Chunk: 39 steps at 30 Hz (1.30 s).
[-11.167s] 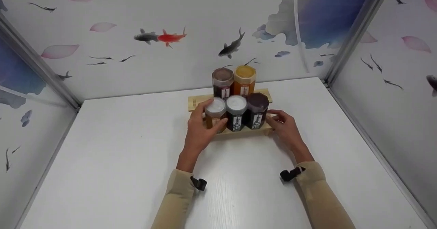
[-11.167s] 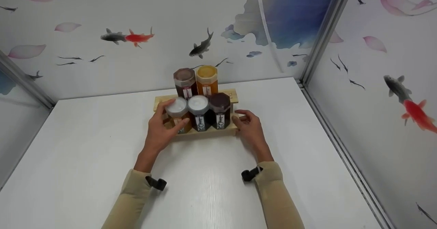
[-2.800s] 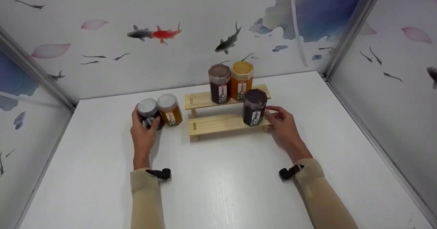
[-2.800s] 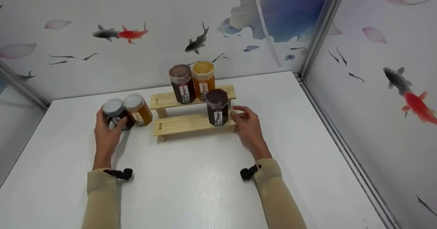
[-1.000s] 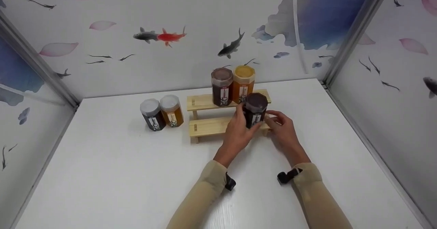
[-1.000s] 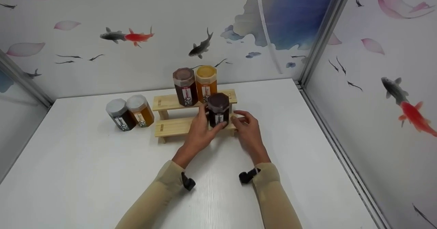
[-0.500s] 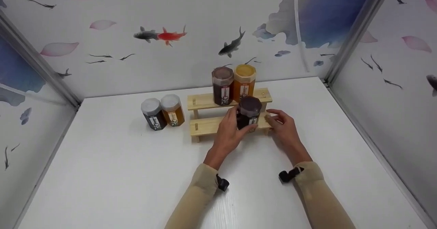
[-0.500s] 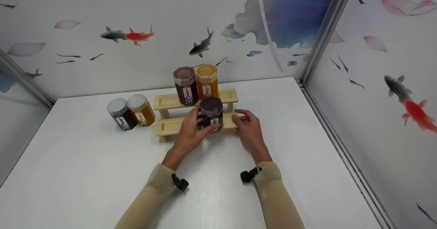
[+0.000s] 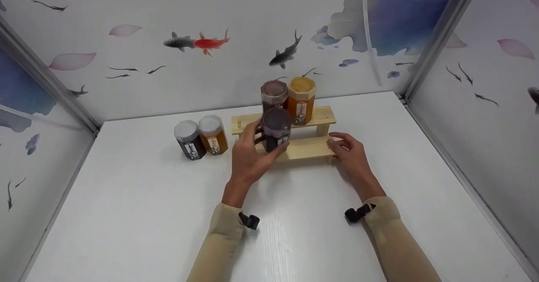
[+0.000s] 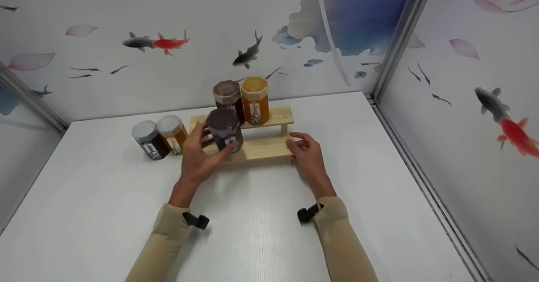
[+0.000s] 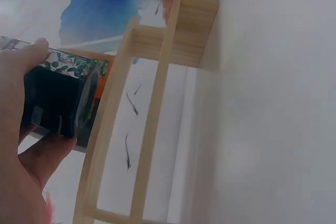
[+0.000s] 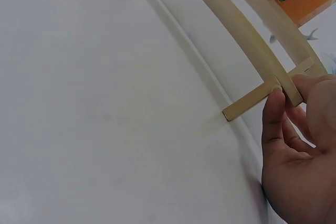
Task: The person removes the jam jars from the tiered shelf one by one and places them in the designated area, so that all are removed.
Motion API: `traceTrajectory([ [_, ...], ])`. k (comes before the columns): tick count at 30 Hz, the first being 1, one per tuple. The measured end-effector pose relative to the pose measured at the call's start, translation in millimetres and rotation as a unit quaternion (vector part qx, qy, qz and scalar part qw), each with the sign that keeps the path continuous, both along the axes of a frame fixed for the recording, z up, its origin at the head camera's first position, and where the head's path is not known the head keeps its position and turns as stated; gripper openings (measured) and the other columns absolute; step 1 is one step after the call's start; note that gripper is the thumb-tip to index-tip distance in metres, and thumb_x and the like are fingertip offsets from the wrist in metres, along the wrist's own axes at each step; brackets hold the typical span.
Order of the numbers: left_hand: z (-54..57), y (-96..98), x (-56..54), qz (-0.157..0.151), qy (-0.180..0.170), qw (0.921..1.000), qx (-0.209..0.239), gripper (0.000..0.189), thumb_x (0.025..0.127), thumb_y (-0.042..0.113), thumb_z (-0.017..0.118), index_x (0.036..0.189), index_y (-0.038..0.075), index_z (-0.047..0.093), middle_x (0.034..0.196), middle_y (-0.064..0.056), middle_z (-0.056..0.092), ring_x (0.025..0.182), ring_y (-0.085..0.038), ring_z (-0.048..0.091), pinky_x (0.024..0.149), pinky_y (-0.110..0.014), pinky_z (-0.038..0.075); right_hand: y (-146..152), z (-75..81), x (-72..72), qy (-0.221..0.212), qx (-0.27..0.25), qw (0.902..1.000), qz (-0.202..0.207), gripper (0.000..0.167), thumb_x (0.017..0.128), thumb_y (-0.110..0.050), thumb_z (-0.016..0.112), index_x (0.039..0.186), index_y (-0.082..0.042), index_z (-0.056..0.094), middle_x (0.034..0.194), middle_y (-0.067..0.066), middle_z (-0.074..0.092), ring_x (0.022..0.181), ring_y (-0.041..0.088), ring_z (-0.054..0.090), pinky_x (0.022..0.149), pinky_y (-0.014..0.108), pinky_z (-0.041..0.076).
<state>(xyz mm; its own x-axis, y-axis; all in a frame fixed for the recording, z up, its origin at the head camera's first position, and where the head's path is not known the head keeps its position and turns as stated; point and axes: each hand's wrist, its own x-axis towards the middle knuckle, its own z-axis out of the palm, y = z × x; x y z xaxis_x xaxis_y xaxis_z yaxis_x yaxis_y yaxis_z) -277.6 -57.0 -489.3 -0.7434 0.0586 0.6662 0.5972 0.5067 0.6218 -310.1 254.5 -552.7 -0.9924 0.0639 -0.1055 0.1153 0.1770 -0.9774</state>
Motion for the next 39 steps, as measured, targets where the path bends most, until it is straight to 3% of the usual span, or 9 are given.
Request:
traceTrajectory([
  [3,6.4,-16.8,-0.1,0.015,0.035,0.9991,0.019,0.078,0.087,0.049,0.091,0.146,0.008,0.06,0.134,-0.006,0.071,0.12,-0.018,0.073,0.097,-0.029,0.064,-1,0.1,-0.9,-0.01,-0.005,0.9999,0.0,0.048,0.104,-0.047,0.073,0.145,-0.025,0.064,0.127,0.009,0.064,0.104,0.017,0.066,0.081,0.023,0.059],
  [7,11.9,-40.8,0.3,0.039,0.056,0.9968,0.043,0.078,0.085,0.045,0.093,0.144,0.006,0.061,0.133,-0.008,0.071,0.12,-0.019,0.073,0.095,-0.033,0.066,-3,1.0,-1.5,-0.018,-0.006,0.9998,0.001,0.048,0.103,-0.049,0.073,0.145,-0.027,0.064,0.129,0.009,0.063,0.107,0.019,0.065,0.083,0.023,0.059],
  [22,10.0,-133.6,2.4,0.146,0.047,0.9837,0.094,0.075,0.087,0.029,0.092,0.148,-0.001,0.06,0.134,-0.017,0.07,0.125,-0.031,0.072,0.099,-0.053,0.064,-5,-1.3,-1.0,0.0,-0.017,0.9999,-0.003,0.046,0.104,-0.043,0.074,0.144,-0.023,0.065,0.123,0.008,0.067,0.101,0.016,0.068,0.08,0.023,0.061],
  [27,12.1,-167.0,6.0,0.185,0.038,0.9758,0.111,0.073,0.086,0.025,0.091,0.149,0.003,0.061,0.136,-0.012,0.071,0.126,-0.021,0.071,0.101,-0.043,0.064,-6,-2.6,-1.5,-0.013,-0.019,0.9997,0.0,0.046,0.105,-0.044,0.073,0.145,-0.024,0.064,0.127,0.009,0.065,0.105,0.018,0.068,0.083,0.024,0.061],
  [33,11.0,-194.7,8.8,0.209,0.015,0.9666,0.147,0.07,0.085,0.016,0.089,0.149,0.009,0.061,0.137,-0.006,0.07,0.126,-0.017,0.07,0.102,-0.027,0.061,-5,-2.3,-1.5,-0.016,-0.016,0.9997,0.0,0.046,0.104,-0.046,0.073,0.145,-0.026,0.064,0.129,0.01,0.065,0.108,0.02,0.067,0.084,0.024,0.062],
  [39,1.1,-195.9,8.7,0.191,-0.019,0.9743,0.118,0.073,0.083,0.017,0.092,0.147,0.007,0.059,0.135,-0.006,0.069,0.123,-0.019,0.07,0.095,-0.023,0.062,1,-1.7,-1.3,-0.021,-0.022,0.9995,-0.005,0.048,0.103,-0.049,0.074,0.144,-0.028,0.064,0.129,0.009,0.063,0.109,0.02,0.067,0.083,0.024,0.062],
])
